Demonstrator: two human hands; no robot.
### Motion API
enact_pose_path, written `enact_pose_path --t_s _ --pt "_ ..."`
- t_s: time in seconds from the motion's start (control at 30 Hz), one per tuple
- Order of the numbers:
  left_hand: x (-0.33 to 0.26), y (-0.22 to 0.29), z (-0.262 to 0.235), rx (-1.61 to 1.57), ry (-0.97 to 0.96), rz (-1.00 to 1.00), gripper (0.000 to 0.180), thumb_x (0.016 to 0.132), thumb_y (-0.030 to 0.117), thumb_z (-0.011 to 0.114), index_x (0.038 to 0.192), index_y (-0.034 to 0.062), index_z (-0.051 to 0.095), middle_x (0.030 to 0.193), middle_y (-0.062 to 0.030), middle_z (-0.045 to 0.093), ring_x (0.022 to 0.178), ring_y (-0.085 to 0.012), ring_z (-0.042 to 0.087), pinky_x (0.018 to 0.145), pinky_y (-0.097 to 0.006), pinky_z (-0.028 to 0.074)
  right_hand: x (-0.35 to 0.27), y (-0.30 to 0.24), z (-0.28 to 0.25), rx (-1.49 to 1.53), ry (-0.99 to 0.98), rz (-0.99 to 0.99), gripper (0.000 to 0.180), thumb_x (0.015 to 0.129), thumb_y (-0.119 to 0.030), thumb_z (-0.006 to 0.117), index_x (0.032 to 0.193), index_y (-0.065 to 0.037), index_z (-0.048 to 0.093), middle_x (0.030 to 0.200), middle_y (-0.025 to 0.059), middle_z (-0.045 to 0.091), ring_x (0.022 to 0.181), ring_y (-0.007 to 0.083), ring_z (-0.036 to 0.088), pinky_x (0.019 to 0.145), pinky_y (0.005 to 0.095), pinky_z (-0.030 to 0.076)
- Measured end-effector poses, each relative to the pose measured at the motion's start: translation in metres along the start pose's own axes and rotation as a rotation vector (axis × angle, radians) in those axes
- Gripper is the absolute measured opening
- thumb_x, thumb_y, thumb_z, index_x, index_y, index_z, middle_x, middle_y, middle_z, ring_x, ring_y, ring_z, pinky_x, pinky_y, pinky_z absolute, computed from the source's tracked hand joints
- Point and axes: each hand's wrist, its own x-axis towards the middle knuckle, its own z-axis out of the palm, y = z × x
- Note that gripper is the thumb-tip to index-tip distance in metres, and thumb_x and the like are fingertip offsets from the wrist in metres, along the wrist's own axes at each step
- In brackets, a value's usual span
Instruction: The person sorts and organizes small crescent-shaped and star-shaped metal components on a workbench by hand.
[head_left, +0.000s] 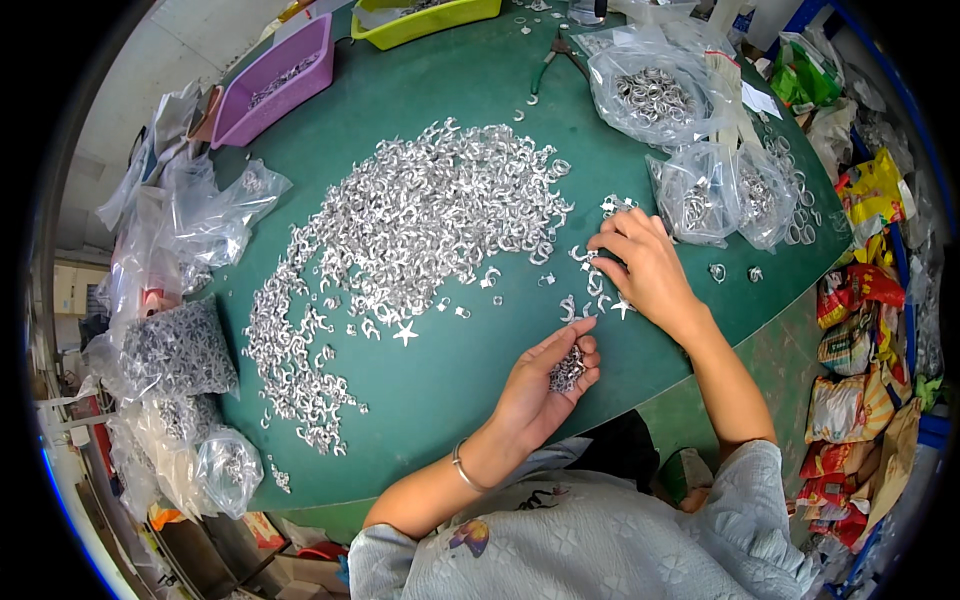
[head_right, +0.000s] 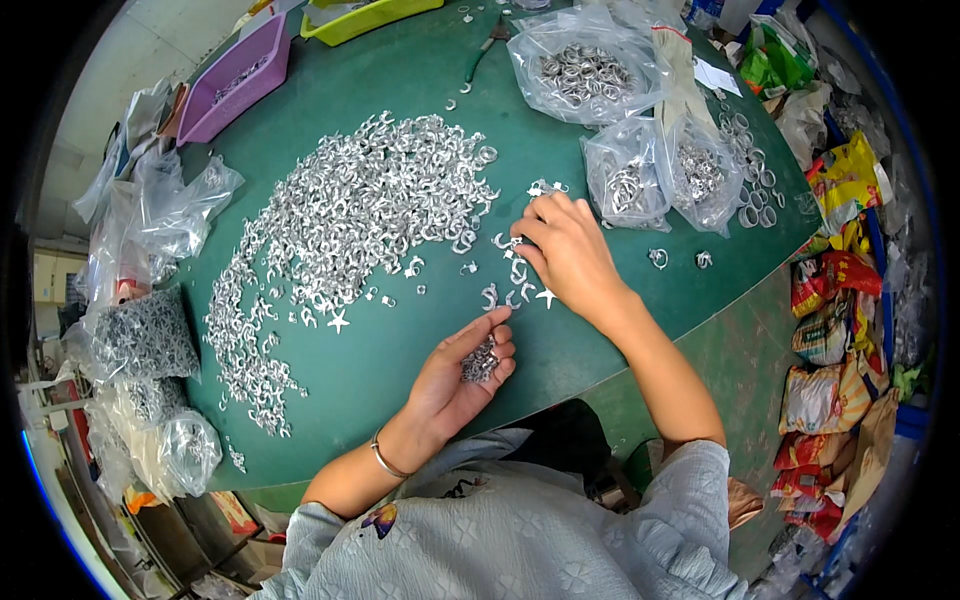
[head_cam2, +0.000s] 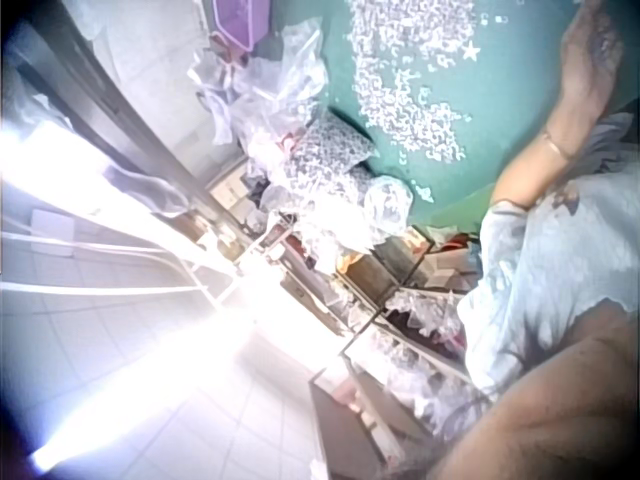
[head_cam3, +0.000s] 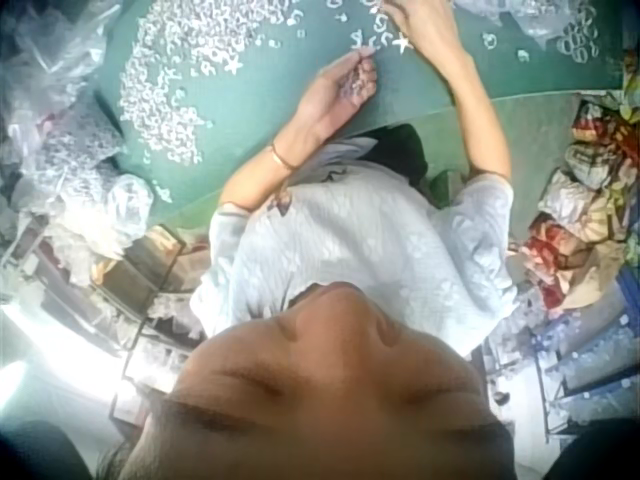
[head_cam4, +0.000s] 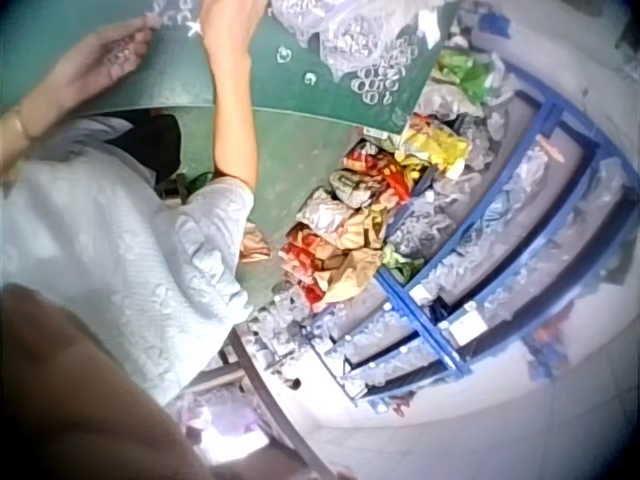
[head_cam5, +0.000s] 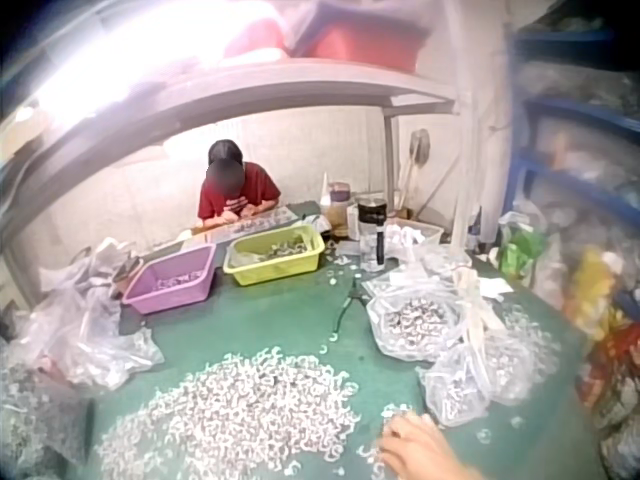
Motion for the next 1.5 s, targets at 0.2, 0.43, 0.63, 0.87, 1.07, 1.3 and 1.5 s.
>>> enact_pose_path --t_s 0.2,0.43,0.63,0.87,1.07,1.3,1.5 --pt "0.001 0.000 0.018 0.007 0.169 0.141 0.034 0.101 0.016 0.049 0.128 -0.0051 0.053 0.119 -0.0148 0.061 0.110 -0.0232 0.060 0.105 -0.038 0.046 -0.014 -0.026 -0.013 0.211 -0.035 -0.054 0.013 0.076 -0.004 0.071 0.088 -0.005 0.065 0.092 0.0057 0.063 0.090 0.0253 0.057 0.078 0.0374 0.041" --pt "0.006 -0.002 -0.008 -0.090 -0.037 0.091 0.028 0.103 0.024 0.046 0.107 -0.0005 0.060 0.091 -0.0064 0.058 0.084 -0.0182 0.057 0.079 -0.032 0.053 -0.006 -0.018 -0.015 0.149 0.166 0.118 0.027 0.084 -0.005 0.066 0.109 0.002 0.063 0.118 0.0160 0.061 0.112 0.0347 0.055 0.098 0.0399 0.043" --pt "-0.002 0.008 -0.023 -0.252 -0.207 -0.028 0.036 0.103 0.033 0.044 0.097 0.0008 0.059 0.076 -0.0038 0.050 0.074 -0.0175 0.051 0.068 -0.030 0.049 -0.014 -0.024 -0.013 0.240 0.085 0.171 0.032 0.086 -0.004 0.063 0.118 0.002 0.060 0.123 0.0164 0.058 0.121 0.0358 0.051 0.102 0.0408 0.041" --pt "-0.012 0.015 0.054 -0.245 0.404 0.100 0.035 0.103 0.029 0.043 0.082 0.0031 0.055 0.071 -0.0038 0.044 0.068 -0.0176 0.044 0.062 -0.031 0.043 -0.051 -0.042 0.011 0.088 -0.036 0.135 0.050 0.086 -0.010 0.066 0.133 0.000 0.050 0.141 0.0164 0.047 0.136 0.0368 0.038 0.111 0.0478 0.032" --pt "-0.014 0.008 -0.022 -0.310 -0.112 0.099 0.034 0.103 0.030 0.043 0.089 0.0037 0.058 0.069 -0.0012 0.044 0.061 -0.0135 0.041 0.056 -0.027 0.037 -0.044 -0.066 0.015 0.296 -0.076 0.059 0.053 0.090 -0.013 0.062 0.137 0.003 0.044 0.145 0.0196 0.042 0.139 0.0376 0.034 0.114 0.0508 0.026" --pt "-0.009 0.001 0.021 -0.092 0.177 0.256 0.036 0.104 0.029 0.042 0.115 -0.0008 0.058 0.093 -0.0072 0.057 0.083 -0.0170 0.055 0.072 -0.030 0.048 -0.054 -0.086 0.011 0.884 0.461 0.381 0.040 0.093 -0.007 0.054 0.131 0.001 0.051 0.137 0.0179 0.049 0.129 0.0271 0.046 0.107 0.0391 0.035" --pt "-0.004 0.000 0.062 0.002 0.230 0.158 0.039 0.103 0.021 0.036 0.123 -0.0082 0.052 0.115 -0.0175 0.058 0.107 -0.0284 0.057 0.100 -0.042 0.047 -0.065 -0.032 -0.047 -0.170 0.565 0.299 0.036 0.087 -0.005 0.059 0.122 -0.001 0.057 0.128 0.0145 0.053 0.118 0.0327 0.047 0.097 0.0421 0.034"
